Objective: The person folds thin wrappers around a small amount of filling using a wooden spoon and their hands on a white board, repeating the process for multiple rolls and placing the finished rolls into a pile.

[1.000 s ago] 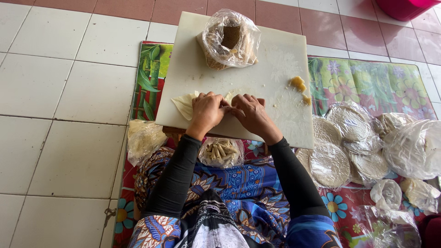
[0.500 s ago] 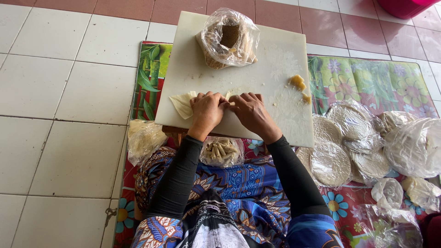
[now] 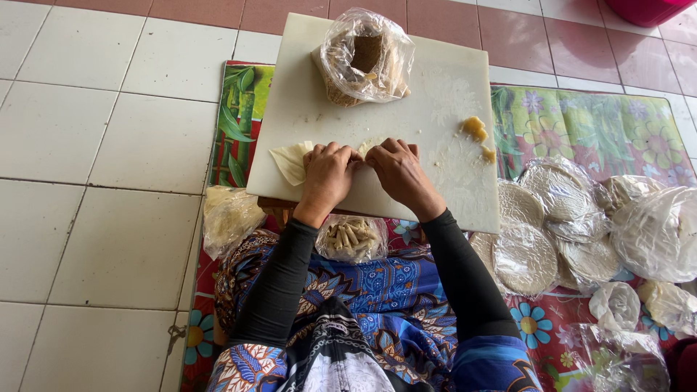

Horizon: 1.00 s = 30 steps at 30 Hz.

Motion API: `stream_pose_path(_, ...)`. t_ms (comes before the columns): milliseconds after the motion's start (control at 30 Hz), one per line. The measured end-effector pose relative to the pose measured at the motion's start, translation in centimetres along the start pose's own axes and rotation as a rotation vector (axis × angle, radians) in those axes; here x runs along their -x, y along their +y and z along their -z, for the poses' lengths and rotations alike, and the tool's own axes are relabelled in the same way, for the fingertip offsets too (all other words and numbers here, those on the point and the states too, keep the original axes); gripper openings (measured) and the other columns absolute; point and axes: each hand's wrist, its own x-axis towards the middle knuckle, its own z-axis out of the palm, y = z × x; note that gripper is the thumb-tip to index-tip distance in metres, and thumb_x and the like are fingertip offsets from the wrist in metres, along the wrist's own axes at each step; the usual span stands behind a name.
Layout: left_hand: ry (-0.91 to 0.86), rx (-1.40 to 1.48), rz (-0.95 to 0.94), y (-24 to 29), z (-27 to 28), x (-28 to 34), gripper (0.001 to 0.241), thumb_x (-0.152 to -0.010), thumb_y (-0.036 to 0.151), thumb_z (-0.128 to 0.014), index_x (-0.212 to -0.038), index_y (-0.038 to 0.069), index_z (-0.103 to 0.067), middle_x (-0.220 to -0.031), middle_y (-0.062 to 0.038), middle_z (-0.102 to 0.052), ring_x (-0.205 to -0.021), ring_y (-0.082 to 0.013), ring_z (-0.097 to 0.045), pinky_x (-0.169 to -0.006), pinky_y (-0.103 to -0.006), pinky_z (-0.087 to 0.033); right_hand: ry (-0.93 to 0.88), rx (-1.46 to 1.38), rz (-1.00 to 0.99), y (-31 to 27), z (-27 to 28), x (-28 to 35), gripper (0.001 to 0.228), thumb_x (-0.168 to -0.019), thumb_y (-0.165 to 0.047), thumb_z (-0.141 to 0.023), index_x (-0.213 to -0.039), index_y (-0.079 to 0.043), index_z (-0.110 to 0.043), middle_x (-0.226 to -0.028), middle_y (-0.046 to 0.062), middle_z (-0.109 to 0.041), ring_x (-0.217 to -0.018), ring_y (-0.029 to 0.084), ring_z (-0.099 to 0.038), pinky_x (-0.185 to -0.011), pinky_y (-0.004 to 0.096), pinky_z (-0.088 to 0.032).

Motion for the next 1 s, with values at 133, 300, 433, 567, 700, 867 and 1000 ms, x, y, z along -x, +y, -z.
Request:
stream_pose_path(133, 0.005, 0.030, 0.107, 1.2, 0.5, -0.4, 0.019, -0.091, 0.025, -0.077, -0.105, 0.013, -0.075, -0.103, -0.009, -0.070, -0.100, -0.0282, -0.059, -0.090, -0.0450, -0.042, 0.008, -0.040, 0.007, -0.1, 0.4, 0.0, 0.015, -0.097, -0.018, -0.069, -0.109, -0.010, -0.067, -0.095, 0.007, -0.064, -0.099, 0.026, -0.061, -0.091, 0.041, -0.038)
stream_pose_path(300, 0.044, 0.039, 0.154, 1.8, 1.0, -0.7, 0.022, -0.088, 0.027, -0.080, -0.103, 0.012, -0.074, -0.105, -0.011, -0.063, -0.102, -0.0293, -0.059, -0.091, -0.0450, -0.041, -0.033, -0.041, -0.029, 0.1, 0.3, -0.5, 0.005, -0.099, -0.018, -0.069, -0.101, -0.014, -0.068, -0.095, 0.005, -0.065, -0.099, 0.025, -0.061, -0.091, 0.039, -0.038)
stream_pose_path(433, 0.124, 0.054, 0.123, 1.6, 0.8, -0.7, 0.020, -0.086, 0.025, -0.079, -0.101, 0.013, -0.074, -0.111, -0.010, -0.061, -0.105, -0.0303, -0.058, -0.091, -0.0456, -0.041, 0.010, -0.017, -0.017, 0.1, 0.2, -0.8, 0.002, -0.098, -0.016, -0.069, -0.099, -0.014, -0.069, -0.096, 0.006, -0.064, -0.099, 0.026, -0.060, -0.090, 0.040, -0.037)
stream_pose_path(567, 0.100, 0.005, 0.114, 1.5, 0.4, -0.5, 0.015, -0.092, 0.020, -0.074, -0.105, 0.014, -0.074, -0.111, -0.007, -0.061, -0.106, -0.0283, -0.058, -0.094, -0.0454, -0.041, 0.037, 0.009, -0.003, -0.2, 0.1, -0.6, 0.010, -0.099, -0.014, -0.066, -0.108, -0.013, -0.068, -0.097, 0.006, -0.066, -0.098, 0.025, -0.061, -0.092, 0.040, -0.037)
stream_pose_path(700, 0.121, -0.062, 0.061, 1.5, 0.5, -0.1, 0.015, -0.090, 0.014, -0.071, -0.105, 0.012, -0.073, -0.113, -0.008, -0.061, -0.108, -0.0274, -0.057, -0.095, -0.0452, -0.042, 0.059, 0.008, 0.021, -0.3, 0.3, -0.6, 0.014, -0.095, -0.016, -0.068, -0.108, -0.012, -0.066, -0.100, 0.007, -0.067, -0.100, 0.027, -0.061, -0.092, 0.041, -0.037)
stream_pose_path(867, 0.129, 0.014, 0.009, 1.6, 0.9, -0.3, 0.016, -0.093, 0.025, -0.074, -0.102, 0.011, -0.074, -0.107, -0.010, -0.060, -0.101, -0.0284, -0.056, -0.090, -0.0470, -0.042, 0.016, 0.056, -0.028, -0.2, 0.3, -0.8, 0.004, -0.100, -0.013, -0.065, -0.101, -0.012, -0.069, -0.096, 0.006, -0.066, -0.097, 0.026, -0.061, -0.093, 0.041, -0.037)
stream_pose_path(1000, 0.187, 0.016, 0.025, 1.8, 1.0, -0.2, 0.014, -0.092, 0.021, -0.073, -0.102, 0.011, -0.075, -0.105, -0.005, -0.064, -0.099, -0.0262, -0.058, -0.089, -0.0438, -0.044, 0.073, -0.007, -0.058, -0.4, -0.3, -0.7, 0.008, -0.101, -0.017, -0.067, -0.106, -0.011, -0.070, -0.102, 0.009, -0.063, -0.100, 0.027, -0.058, -0.093, 0.037, -0.040)
